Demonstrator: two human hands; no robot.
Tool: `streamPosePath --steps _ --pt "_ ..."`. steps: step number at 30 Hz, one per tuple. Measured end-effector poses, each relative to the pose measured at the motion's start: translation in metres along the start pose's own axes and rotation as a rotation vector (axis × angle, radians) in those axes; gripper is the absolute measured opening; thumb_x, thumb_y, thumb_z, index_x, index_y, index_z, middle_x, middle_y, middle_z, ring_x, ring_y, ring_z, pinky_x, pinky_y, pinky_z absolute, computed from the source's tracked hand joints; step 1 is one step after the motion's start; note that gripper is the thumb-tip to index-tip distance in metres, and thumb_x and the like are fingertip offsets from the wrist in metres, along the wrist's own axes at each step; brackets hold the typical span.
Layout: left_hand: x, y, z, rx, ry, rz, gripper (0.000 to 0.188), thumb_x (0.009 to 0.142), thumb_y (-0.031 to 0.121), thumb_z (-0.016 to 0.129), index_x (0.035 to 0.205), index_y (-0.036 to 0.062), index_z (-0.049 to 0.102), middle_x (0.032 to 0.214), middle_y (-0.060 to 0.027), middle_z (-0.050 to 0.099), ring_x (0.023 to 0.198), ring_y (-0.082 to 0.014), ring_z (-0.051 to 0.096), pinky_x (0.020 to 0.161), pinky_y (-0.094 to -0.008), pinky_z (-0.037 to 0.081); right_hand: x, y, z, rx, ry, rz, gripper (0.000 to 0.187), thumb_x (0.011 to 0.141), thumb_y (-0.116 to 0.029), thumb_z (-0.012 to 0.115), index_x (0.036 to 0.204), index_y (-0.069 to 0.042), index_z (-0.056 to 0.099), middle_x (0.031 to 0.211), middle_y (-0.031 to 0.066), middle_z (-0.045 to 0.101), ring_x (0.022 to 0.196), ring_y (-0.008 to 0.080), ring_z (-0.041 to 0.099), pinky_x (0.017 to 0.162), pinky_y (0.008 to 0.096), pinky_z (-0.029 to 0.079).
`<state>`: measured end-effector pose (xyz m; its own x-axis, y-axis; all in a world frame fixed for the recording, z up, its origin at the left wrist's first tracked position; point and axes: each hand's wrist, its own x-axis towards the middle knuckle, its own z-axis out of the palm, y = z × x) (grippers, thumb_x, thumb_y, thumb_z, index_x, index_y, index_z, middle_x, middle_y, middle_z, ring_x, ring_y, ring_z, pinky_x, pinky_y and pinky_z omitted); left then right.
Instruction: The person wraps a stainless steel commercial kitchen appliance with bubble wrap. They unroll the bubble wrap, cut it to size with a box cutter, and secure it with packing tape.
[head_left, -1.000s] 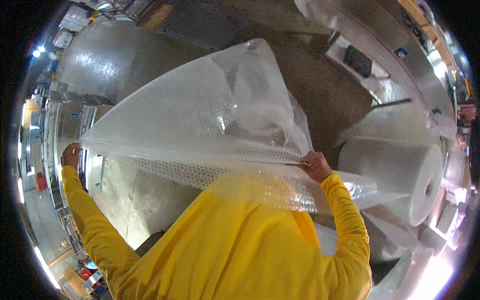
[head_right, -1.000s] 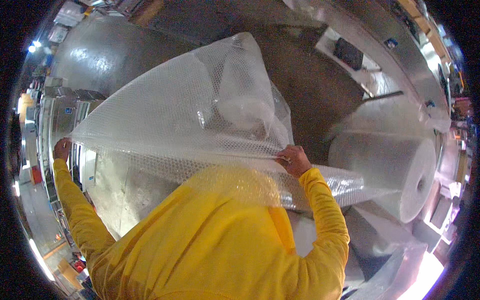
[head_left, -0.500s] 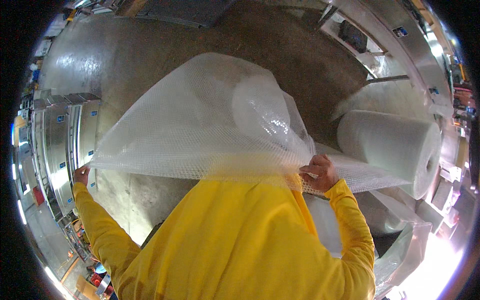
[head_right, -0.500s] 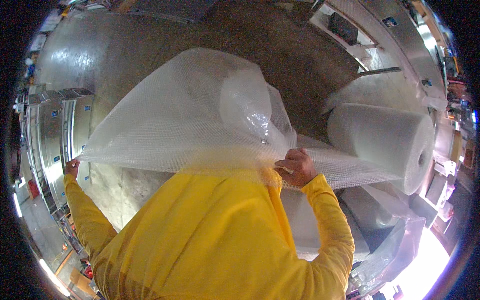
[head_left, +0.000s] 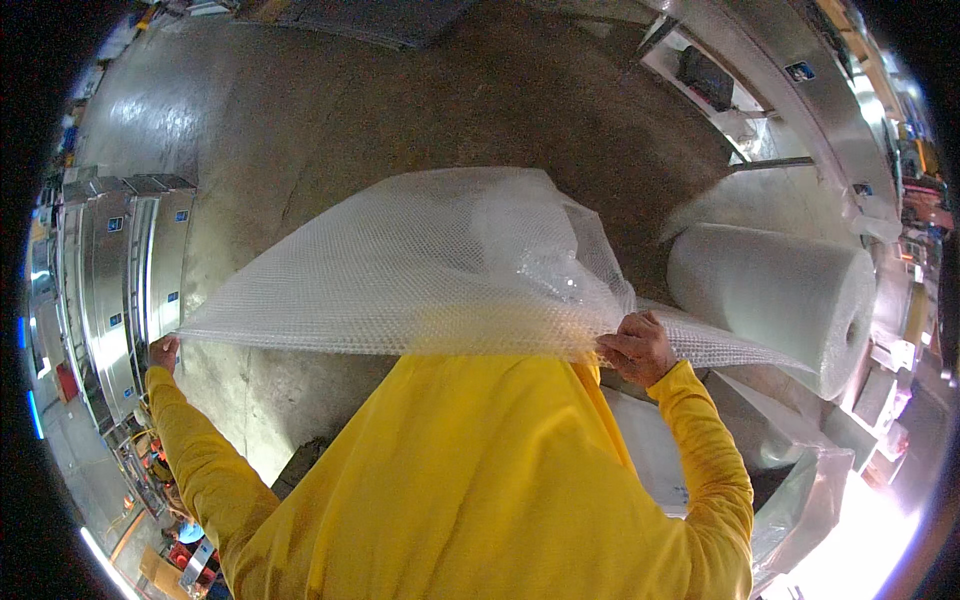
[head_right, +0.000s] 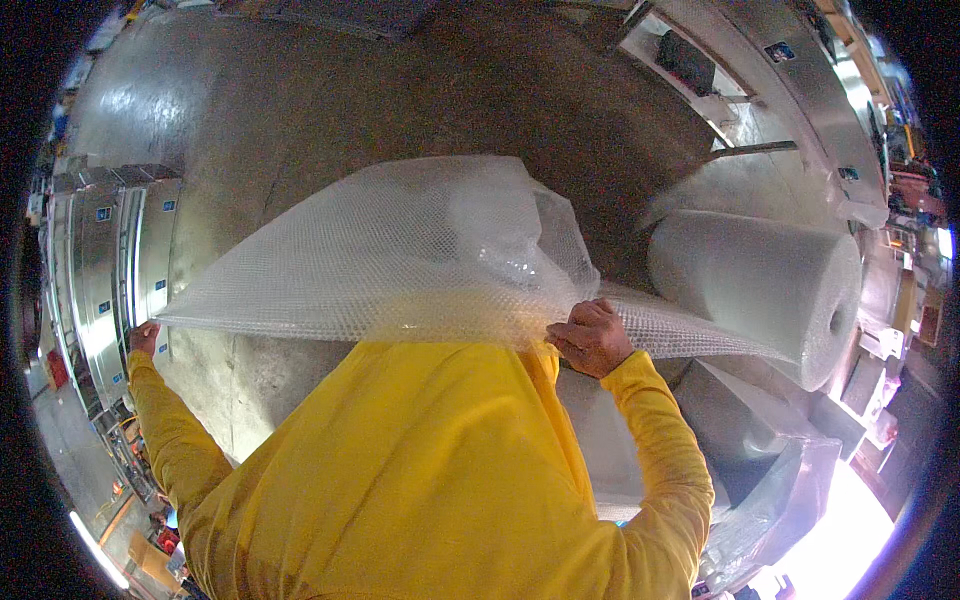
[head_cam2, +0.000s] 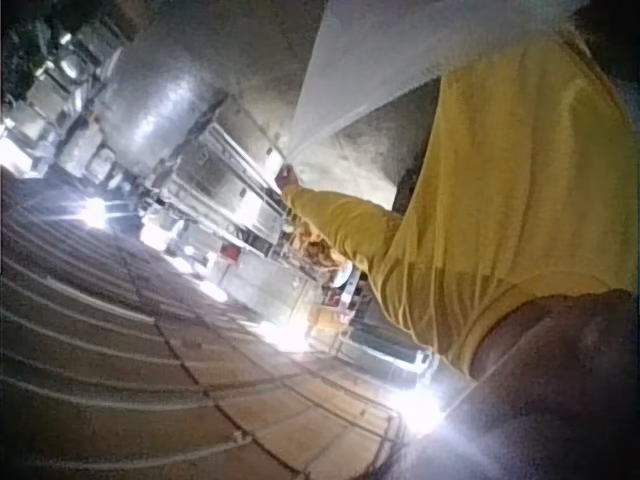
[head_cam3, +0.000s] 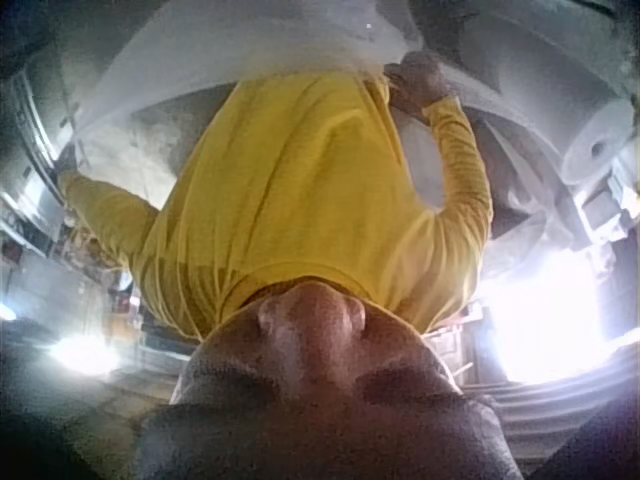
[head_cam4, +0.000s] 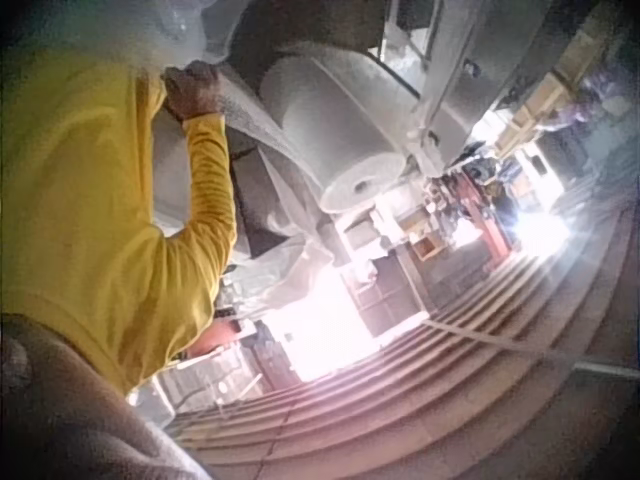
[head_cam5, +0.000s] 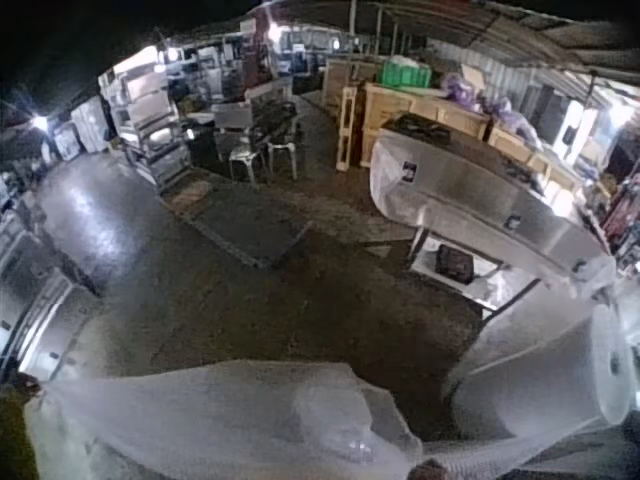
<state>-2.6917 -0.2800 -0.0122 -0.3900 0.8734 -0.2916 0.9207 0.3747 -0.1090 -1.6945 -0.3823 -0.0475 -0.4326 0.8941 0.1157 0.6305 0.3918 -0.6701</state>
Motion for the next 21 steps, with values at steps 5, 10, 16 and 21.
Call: streamPosePath --steps 5,10,16,21 --pt "0.001 0.005 0.001 -0.025 -0.013 0.015 0.034 0.083 0.033 0.072 0.099 0.0038 0.070 0.097 -0.0125 0.071 0.093 -0.0273 0.066 0.085 -0.0369 0.051 -0.004 0.002 0.003 -0.069 -0.062 0.060 0.014 0.071 -0.018 0.076 0.083 -0.013 0.071 0.069 0.0024 0.056 0.066 0.0218 0.057 0.064 0.0378 0.042" --pt "-0.006 0.010 -0.003 0.139 -0.128 0.004 0.044 0.086 0.043 0.065 0.112 0.0073 0.067 0.106 -0.0104 0.070 0.101 -0.0312 0.064 0.092 -0.0377 0.049 0.001 0.010 0.007 -0.078 -0.004 0.177 0.012 0.073 -0.020 0.075 0.083 -0.014 0.072 0.070 0.0033 0.058 0.067 0.0230 0.057 0.066 0.0386 0.042" --pt "-0.016 0.020 -0.007 -0.009 -0.118 -0.067 0.025 0.084 0.022 0.072 0.100 0.0033 0.070 0.098 -0.0152 0.071 0.094 -0.0261 0.066 0.084 -0.0382 0.052 0.001 0.008 0.002 0.042 -0.237 0.145 0.012 0.076 -0.024 0.074 0.082 -0.013 0.073 0.070 0.0038 0.059 0.068 0.0237 0.057 0.067 0.0383 0.041" --pt "-0.025 0.002 0.010 0.048 -0.113 0.039 0.027 0.084 0.026 0.070 0.099 0.0031 0.070 0.090 -0.0116 0.071 0.090 -0.0219 0.066 0.082 -0.0359 0.051 -0.011 0.001 0.003 0.077 -0.287 0.180 0.011 0.076 -0.023 0.075 0.082 -0.015 0.074 0.070 0.0030 0.060 0.070 0.0222 0.058 0.070 0.0372 0.041"
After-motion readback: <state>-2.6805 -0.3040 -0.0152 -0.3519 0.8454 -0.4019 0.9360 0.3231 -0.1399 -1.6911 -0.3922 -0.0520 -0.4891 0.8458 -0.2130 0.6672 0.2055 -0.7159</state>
